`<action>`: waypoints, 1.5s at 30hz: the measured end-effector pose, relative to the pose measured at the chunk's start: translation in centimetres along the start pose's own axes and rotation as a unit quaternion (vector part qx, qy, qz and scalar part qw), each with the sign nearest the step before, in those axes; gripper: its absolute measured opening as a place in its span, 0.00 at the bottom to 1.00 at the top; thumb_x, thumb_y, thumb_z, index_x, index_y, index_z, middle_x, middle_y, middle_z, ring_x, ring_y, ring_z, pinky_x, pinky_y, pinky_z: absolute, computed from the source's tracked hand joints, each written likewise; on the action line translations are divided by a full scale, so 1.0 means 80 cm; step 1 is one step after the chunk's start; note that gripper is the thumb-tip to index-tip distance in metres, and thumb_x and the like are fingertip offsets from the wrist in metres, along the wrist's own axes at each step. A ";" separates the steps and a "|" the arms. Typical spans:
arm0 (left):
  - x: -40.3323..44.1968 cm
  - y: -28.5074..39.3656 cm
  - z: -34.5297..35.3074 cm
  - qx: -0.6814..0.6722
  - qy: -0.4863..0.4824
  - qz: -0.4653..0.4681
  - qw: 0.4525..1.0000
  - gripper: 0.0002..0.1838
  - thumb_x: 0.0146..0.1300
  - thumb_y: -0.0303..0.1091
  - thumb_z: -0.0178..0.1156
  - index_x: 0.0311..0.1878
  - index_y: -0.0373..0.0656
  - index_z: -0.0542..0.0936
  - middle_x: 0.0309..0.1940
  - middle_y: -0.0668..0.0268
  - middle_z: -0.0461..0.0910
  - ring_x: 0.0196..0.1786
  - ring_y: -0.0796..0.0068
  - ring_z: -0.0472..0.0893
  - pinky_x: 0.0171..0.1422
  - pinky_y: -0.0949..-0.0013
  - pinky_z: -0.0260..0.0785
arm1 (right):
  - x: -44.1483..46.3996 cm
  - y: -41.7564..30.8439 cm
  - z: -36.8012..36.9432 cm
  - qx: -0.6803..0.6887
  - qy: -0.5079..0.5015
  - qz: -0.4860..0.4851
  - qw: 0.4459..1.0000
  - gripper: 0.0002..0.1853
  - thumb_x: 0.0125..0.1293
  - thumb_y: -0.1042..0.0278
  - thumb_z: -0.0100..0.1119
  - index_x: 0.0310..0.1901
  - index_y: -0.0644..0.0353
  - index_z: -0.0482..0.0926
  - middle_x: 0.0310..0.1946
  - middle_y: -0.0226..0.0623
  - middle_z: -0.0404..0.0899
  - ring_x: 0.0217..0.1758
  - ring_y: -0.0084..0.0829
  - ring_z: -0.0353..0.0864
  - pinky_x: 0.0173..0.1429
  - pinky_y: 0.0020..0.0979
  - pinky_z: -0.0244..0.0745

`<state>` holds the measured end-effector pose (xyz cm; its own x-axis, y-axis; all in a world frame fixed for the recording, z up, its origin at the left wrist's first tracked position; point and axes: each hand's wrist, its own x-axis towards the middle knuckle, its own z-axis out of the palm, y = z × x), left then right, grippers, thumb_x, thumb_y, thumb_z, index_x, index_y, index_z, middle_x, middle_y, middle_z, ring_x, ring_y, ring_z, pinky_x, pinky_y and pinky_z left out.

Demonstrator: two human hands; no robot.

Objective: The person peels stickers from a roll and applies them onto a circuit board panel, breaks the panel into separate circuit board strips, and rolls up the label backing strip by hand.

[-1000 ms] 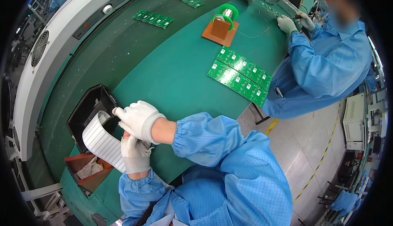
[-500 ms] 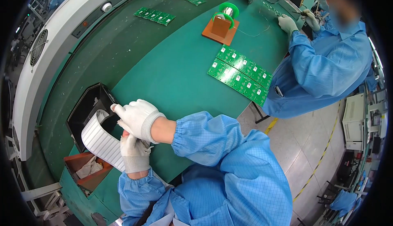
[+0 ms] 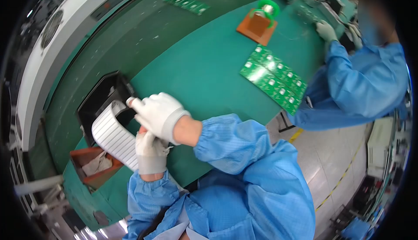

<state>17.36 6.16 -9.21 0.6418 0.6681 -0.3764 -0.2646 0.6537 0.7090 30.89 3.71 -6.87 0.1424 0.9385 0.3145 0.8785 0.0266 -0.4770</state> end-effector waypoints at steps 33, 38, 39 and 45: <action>0.005 -0.010 0.012 0.046 -0.016 0.046 0.998 0.19 0.75 0.32 0.53 0.64 0.35 0.75 0.52 0.63 0.81 0.53 0.76 0.82 0.58 0.71 0.76 | 0.003 -0.007 0.003 0.400 -0.035 0.155 0.903 0.24 0.72 0.77 0.55 0.68 0.69 0.70 0.50 0.47 0.86 0.53 0.33 0.85 0.62 0.31 0.77; -0.003 -0.003 0.012 0.052 -0.021 0.050 0.997 0.19 0.75 0.33 0.54 0.65 0.36 0.74 0.49 0.63 0.81 0.51 0.77 0.82 0.55 0.71 0.77 | 0.005 -0.006 0.000 0.410 -0.053 0.172 0.894 0.23 0.73 0.76 0.53 0.68 0.70 0.70 0.48 0.47 0.86 0.50 0.29 0.84 0.58 0.29 0.78; 0.000 -0.006 0.011 0.049 -0.024 0.043 0.998 0.19 0.74 0.33 0.54 0.65 0.36 0.74 0.49 0.64 0.81 0.51 0.77 0.82 0.55 0.71 0.77 | 0.006 -0.009 0.000 0.410 -0.055 0.172 0.894 0.24 0.73 0.76 0.53 0.69 0.70 0.70 0.48 0.47 0.86 0.50 0.29 0.84 0.58 0.28 0.78; 0.004 -0.007 0.011 0.047 -0.009 0.029 0.998 0.17 0.74 0.34 0.57 0.61 0.38 0.75 0.47 0.65 0.81 0.48 0.79 0.81 0.51 0.73 0.77 | 0.007 -0.012 0.000 0.371 -0.034 0.145 0.917 0.26 0.71 0.77 0.52 0.70 0.69 0.70 0.48 0.47 0.86 0.48 0.28 0.84 0.58 0.29 0.79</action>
<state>18.32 5.66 -9.22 0.6411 0.6962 -0.3230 -0.2331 0.5776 0.7823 30.12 4.21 -6.26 0.2701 0.9617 0.0469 0.2522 -0.0236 -0.9674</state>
